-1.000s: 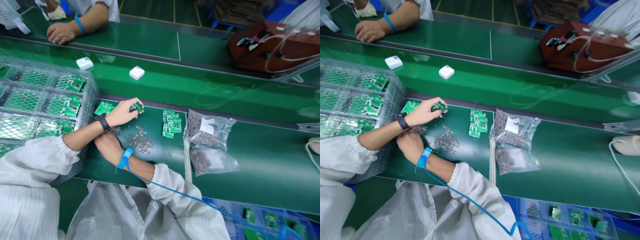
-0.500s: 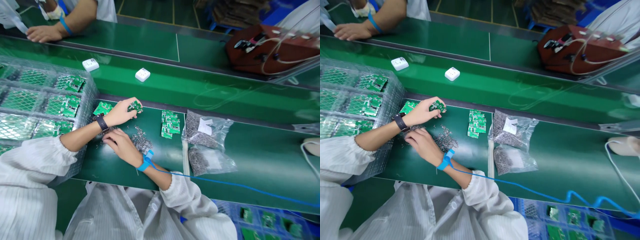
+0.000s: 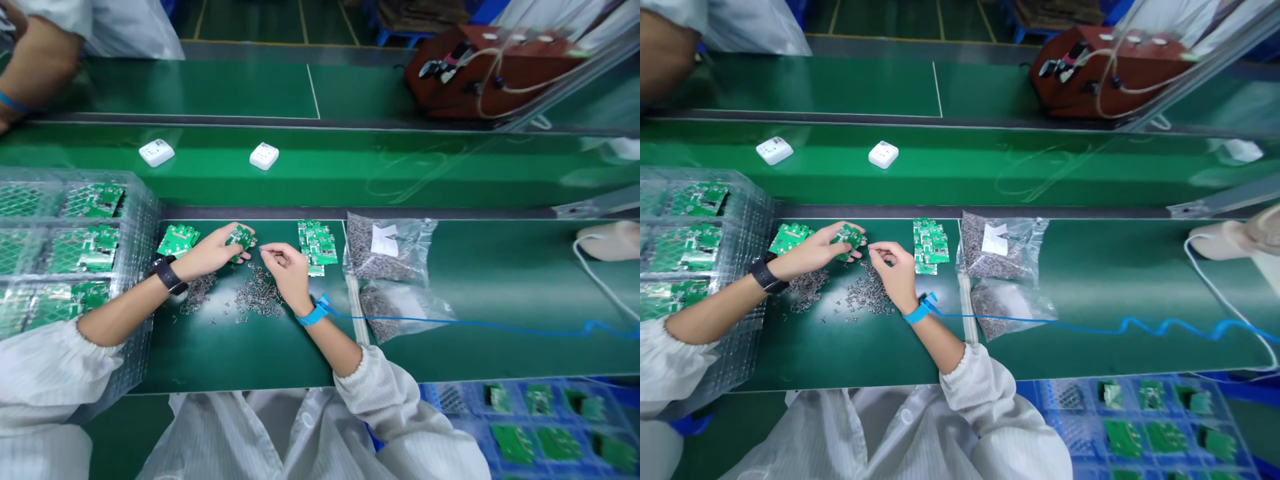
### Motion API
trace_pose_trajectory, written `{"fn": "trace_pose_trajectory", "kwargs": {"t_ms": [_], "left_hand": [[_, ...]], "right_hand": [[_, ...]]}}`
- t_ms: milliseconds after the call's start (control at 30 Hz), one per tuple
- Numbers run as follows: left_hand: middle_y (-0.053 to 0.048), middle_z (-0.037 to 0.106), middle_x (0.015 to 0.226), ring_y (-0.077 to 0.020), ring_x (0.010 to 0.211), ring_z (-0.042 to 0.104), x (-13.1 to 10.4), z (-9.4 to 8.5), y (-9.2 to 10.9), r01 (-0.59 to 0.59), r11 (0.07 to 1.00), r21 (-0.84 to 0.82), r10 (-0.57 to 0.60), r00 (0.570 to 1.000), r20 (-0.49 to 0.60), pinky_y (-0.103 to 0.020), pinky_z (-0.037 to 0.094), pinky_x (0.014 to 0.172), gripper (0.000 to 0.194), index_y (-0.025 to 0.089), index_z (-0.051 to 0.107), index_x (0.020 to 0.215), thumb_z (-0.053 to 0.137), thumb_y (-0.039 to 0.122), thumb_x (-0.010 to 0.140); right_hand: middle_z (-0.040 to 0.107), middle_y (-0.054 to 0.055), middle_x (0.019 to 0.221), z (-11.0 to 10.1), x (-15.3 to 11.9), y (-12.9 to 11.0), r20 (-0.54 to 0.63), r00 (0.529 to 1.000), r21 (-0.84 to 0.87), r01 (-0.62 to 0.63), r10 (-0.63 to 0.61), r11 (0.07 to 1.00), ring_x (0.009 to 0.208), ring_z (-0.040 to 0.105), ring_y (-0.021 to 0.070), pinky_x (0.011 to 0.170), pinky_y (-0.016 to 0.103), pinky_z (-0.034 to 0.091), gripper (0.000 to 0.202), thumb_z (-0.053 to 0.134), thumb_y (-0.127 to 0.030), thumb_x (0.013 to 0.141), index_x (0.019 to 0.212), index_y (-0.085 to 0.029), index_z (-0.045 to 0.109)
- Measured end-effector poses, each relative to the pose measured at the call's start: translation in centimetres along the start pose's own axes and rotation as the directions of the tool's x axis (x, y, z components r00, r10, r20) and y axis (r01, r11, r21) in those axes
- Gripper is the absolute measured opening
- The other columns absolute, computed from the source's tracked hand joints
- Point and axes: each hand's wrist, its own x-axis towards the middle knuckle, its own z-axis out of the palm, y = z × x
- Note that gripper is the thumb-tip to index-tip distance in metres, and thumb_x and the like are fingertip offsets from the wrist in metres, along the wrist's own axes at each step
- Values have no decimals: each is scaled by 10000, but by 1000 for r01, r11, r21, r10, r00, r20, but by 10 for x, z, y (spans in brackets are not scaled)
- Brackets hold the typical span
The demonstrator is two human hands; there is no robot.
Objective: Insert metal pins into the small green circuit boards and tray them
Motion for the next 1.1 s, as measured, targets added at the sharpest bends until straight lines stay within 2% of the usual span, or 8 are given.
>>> {"fn": "trace_pose_trajectory", "kwargs": {"t_ms": [200, 333, 500, 633, 800, 967, 1100], "left_hand": [[-81, 718, 1216, -220, 1065, 713, 0, 4, 1, -80, 984, 160, 70, 995, 68, -384, 575, 918, 373, 211, 578, 1321, 539, 239, 951], [-69, 719, 1226, -220, 1102, 687, 0, 6, 0, -154, 968, 199, 128, 982, 139, -409, 547, 982, 390, 229, 584, 1358, 528, 258, 972], [-70, 723, 1261, -224, 1137, 676, 0, 5, -5, -194, 953, 230, 151, 970, 192, -444, 511, 1043, 434, 240, 568, 1427, 511, 288, 1000], [-73, 679, 1382, -237, 1260, 633, 1, 4, -5, -224, 947, 232, 175, 961, 212, -482, 430, 1153, 451, 266, 565, 1449, 528, 320, 1003], [-80, 596, 1507, -245, 1388, 549, -1, 6, -2, -233, 945, 231, 181, 957, 226, -491, 363, 1213, 473, 275, 553, 1470, 544, 356, 1004], [-112, 563, 1527, -258, 1363, 556, -5, 8, 0, -265, 918, 295, 194, 949, 248, -477, 420, 1162, 512, 266, 536, 1492, 571, 354, 989], [-109, 594, 1479, -265, 1342, 569, -3, 7, 0, -238, 928, 288, 165, 953, 254, -485, 425, 1156, 503, 263, 549, 1477, 579, 356, 983]], "right_hand": [[650, -32, 777, 1, 4, 5, -17, 1000, 58, -20, 21, 998, 727, 634, 152, 702, 299, 517, 236, 698, -263, 841, 992, -247, 518], [601, -57, 747, 2, 5, 8, -19, 999, 93, -28, 30, 995, 711, 623, 141, 668, 278, 488, 271, 704, -290, 827, 921, -255, 452], [566, -79, 703, 3, 8, 9, -45, 996, 128, -73, 80, 989, 705, 635, 146, 692, 292, 508, 316, 690, -313, 805, 870, -266, 383], [577, -72, 702, 1, 9, 10, -50, 994, 125, -91, 98, 988, 715, 649, 154, 700, 306, 509, 315, 674, -314, 807, 846, -270, 364], [588, -61, 706, 1, 10, 11, -57, 995, 141, -74, 83, 987, 727, 662, 163, 697, 310, 504, 303, 675, -301, 795, 824, -267, 375], [548, -67, 690, 3, 8, 10, -95, 994, 149, -38, 52, 988, 640, 573, 130, 631, 283, 442, 281, 689, -270, 792, 762, -254, 410], [507, -66, 675, 3, 8, 10, -101, 994, 100, -33, 43, 994, 607, 510, 116, 598, 272, 422, 287, 689, -279, 820, 734, -248, 417]]}}
